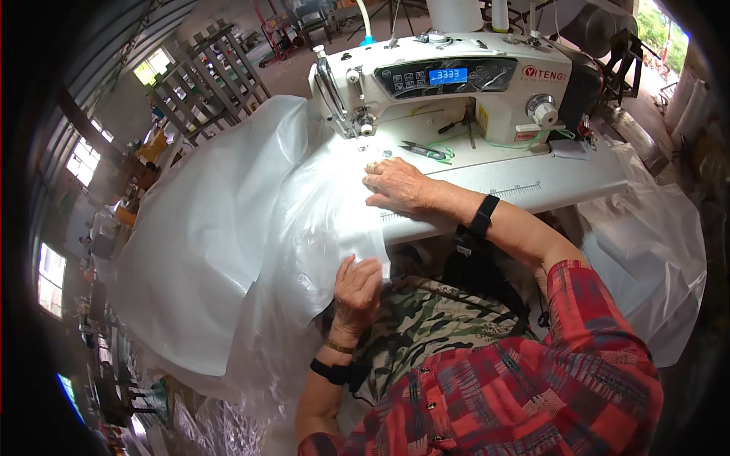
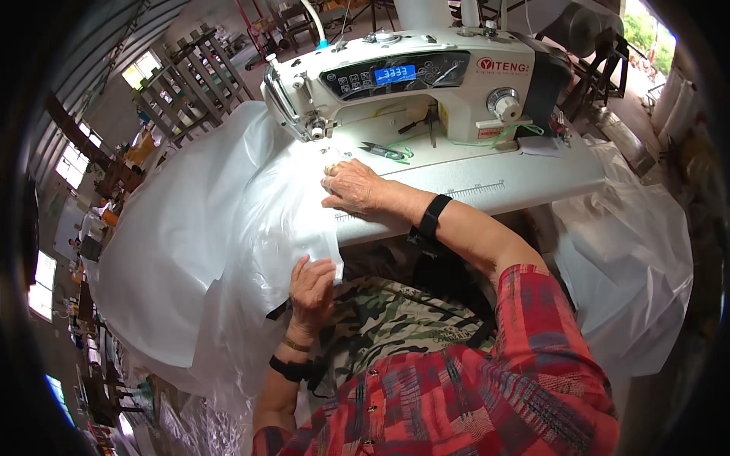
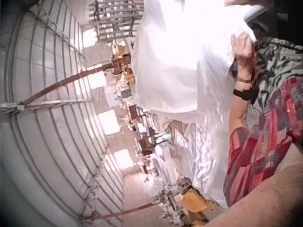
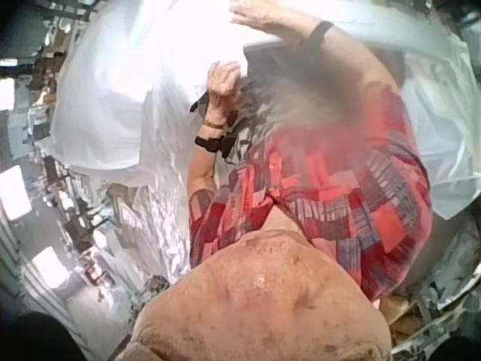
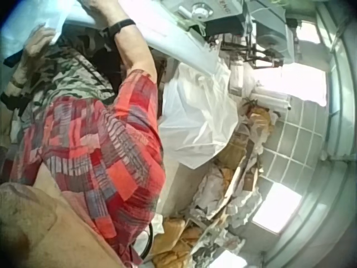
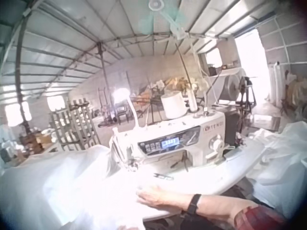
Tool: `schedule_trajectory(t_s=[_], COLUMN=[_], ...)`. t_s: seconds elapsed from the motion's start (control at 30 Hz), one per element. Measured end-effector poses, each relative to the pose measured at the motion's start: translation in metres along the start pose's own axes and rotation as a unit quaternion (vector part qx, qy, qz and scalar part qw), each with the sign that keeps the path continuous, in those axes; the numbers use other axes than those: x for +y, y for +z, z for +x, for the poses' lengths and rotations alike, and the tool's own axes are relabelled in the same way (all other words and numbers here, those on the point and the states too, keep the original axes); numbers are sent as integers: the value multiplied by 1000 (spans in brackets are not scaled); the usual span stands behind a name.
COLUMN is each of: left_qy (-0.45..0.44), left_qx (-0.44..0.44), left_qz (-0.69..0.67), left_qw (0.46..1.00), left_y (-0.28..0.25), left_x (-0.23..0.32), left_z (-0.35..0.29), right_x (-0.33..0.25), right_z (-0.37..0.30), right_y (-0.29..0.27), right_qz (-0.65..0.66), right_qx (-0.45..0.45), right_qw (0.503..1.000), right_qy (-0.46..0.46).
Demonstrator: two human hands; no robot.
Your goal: Sewing large white plastic sheets using an industrial sewing machine.
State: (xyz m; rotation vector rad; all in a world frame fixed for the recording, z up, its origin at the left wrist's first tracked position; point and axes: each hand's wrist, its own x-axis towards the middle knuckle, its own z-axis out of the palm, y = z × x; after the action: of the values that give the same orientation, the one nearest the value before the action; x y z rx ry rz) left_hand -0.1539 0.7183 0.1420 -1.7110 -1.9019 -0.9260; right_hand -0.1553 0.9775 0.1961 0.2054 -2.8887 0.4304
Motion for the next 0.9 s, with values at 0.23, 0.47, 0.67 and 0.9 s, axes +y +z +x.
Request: schedule_trajectory(t_s=[0.23,0.47,0.67,0.9], left_qy=[-32,-40,-87,-235], left_qx=[-22,-75,-12,-42], left_qz=[-67,2,-18,-146], left_qw=[997,996,996,960], left_y=[-2,14,36,35], left_x=[-30,-80,-104,-118], left_z=[48,92,130,140], right_x=[17,13,18,15], right_z=[1,0,12,29], right_y=[18,6,-5,5], right_qz=[-17,39,47,85], right_qx=[87,73,48,147], right_qw=[992,993,997,983], right_qy=[-94,-84,-27,75])
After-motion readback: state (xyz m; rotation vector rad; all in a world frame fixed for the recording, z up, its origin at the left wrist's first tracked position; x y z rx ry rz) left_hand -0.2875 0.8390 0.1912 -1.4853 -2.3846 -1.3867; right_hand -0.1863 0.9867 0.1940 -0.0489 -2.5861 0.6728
